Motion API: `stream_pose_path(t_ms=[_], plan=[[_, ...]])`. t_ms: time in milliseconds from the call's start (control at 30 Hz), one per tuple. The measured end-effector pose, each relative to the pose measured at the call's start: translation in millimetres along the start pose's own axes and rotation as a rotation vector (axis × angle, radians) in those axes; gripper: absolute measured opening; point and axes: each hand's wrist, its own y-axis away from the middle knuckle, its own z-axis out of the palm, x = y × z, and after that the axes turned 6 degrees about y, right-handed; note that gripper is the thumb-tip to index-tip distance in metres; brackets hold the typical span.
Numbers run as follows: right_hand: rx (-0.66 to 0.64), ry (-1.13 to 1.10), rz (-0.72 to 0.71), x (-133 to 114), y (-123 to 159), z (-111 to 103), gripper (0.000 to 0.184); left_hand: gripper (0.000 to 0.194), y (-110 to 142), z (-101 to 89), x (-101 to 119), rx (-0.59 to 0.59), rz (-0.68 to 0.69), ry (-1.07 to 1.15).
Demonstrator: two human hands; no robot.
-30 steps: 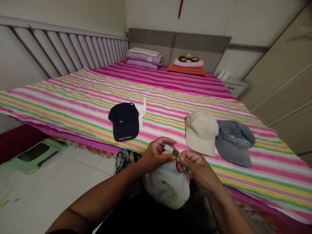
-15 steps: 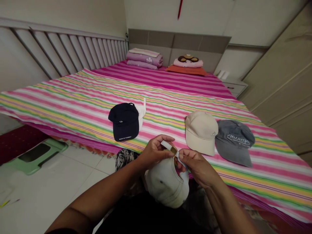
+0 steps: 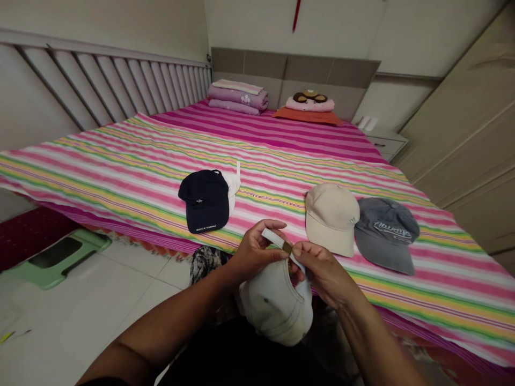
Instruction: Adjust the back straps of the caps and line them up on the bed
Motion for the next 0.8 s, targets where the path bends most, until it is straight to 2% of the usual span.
stream_pose_path(t_ms=[133, 233, 333, 500, 633, 667, 700, 800], plan=[[-0.031, -0.115, 0.036, 0, 1, 0, 0.027, 0.055, -1, -3.1, 1, -0.054, -0.039, -0.083], [-0.007, -0.097, 0.011, 1, -1, -1, 0.027, 0.042, -2, -2.7, 4, -0.072, -0.124, -0.14], [0.04, -0.067, -0.031, 1, -2, -2, 0.027, 0.034, -5, -1.4, 10, -0.142, -0.255, -0.171], [0.051, -0.061, -0.038, 0, 1, -1, 0.026, 0.045, -14, -11.7, 18, -0.292, -0.475, -0.122], [0.035, -0.064, -0.023, -2, 3, 0, 0.026, 0.073, -27, -26.4, 21, -0.365, -0.614, -0.012], [0.028, -0.062, -0.017, -3, 3, 0, 0.026, 0.075, -29, -28.2, 22, -0.386, -0.643, -0.01], [0.02, -0.06, -0.012, -3, 3, 0, 0.026, 0.072, -31, -28.9, 23, -0.406, -0.664, -0.031], [0.014, -0.05, -0.001, -4, 3, -1, 0.027, 0.045, -33, -25.3, 26, -0.437, -0.677, -0.188]])
